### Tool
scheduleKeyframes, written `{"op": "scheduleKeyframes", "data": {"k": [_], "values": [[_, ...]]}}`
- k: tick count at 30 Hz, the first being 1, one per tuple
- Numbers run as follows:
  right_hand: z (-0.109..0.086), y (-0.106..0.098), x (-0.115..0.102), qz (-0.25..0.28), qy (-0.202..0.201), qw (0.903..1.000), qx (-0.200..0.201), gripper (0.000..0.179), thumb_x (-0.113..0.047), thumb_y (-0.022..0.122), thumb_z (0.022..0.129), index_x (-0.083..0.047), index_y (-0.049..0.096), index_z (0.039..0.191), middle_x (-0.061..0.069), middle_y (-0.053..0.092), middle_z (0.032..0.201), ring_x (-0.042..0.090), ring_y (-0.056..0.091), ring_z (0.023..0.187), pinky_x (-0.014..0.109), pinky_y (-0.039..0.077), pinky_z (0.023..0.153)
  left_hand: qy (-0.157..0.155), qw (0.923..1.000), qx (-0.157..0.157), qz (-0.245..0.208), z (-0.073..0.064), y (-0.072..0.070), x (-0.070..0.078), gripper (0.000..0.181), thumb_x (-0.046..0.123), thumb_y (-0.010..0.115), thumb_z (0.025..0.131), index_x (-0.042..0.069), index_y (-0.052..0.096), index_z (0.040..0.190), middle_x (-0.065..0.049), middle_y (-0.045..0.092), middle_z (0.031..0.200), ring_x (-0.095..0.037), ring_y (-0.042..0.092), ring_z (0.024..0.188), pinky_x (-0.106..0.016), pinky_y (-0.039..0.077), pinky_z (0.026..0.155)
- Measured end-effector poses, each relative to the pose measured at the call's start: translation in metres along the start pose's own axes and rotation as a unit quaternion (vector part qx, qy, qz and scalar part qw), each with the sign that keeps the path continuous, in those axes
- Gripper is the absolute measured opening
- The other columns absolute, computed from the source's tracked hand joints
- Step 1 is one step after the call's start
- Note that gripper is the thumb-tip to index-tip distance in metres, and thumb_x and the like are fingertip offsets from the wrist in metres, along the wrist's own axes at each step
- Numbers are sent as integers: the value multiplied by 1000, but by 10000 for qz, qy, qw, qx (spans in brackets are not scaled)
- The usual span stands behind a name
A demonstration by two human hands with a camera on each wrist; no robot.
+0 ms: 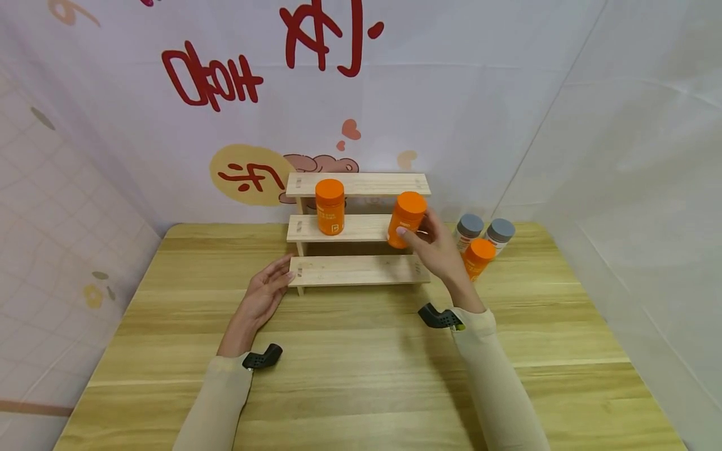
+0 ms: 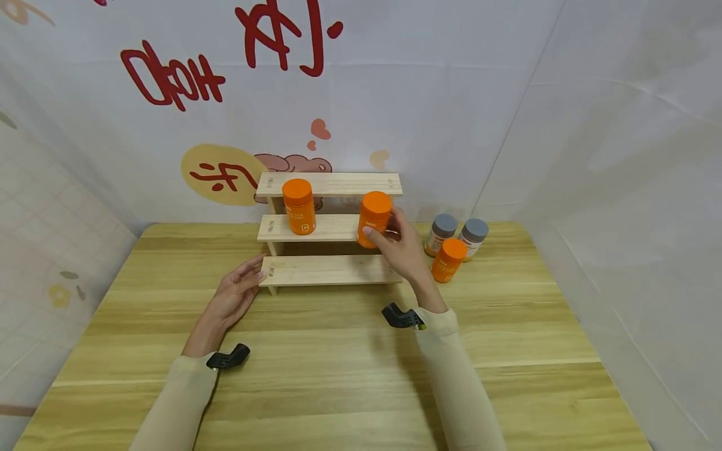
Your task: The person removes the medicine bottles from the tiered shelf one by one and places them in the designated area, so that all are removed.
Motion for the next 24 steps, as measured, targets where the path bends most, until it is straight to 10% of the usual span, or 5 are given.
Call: {"op": "scheduleKeyframes", "data": {"k": [24], "values": [[-32, -52, 1, -147, -289, 9980, 550, 51, -20, 68, 101, -15, 50, 148, 10, 61, 137, 8, 60, 120, 19, 49, 103, -46, 10000, 20, 3, -2, -1, 0, 64, 4, 62, 102, 7, 35, 160, -2, 51, 130, -6, 56, 114, -14, 51, 86]]}}
Point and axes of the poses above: each hand's wrist, its own z-axis towards the middle knuckle, its own y-axis out of the palm, x = y × z, the point moved 3 cm from there along z, towards the middle knuckle
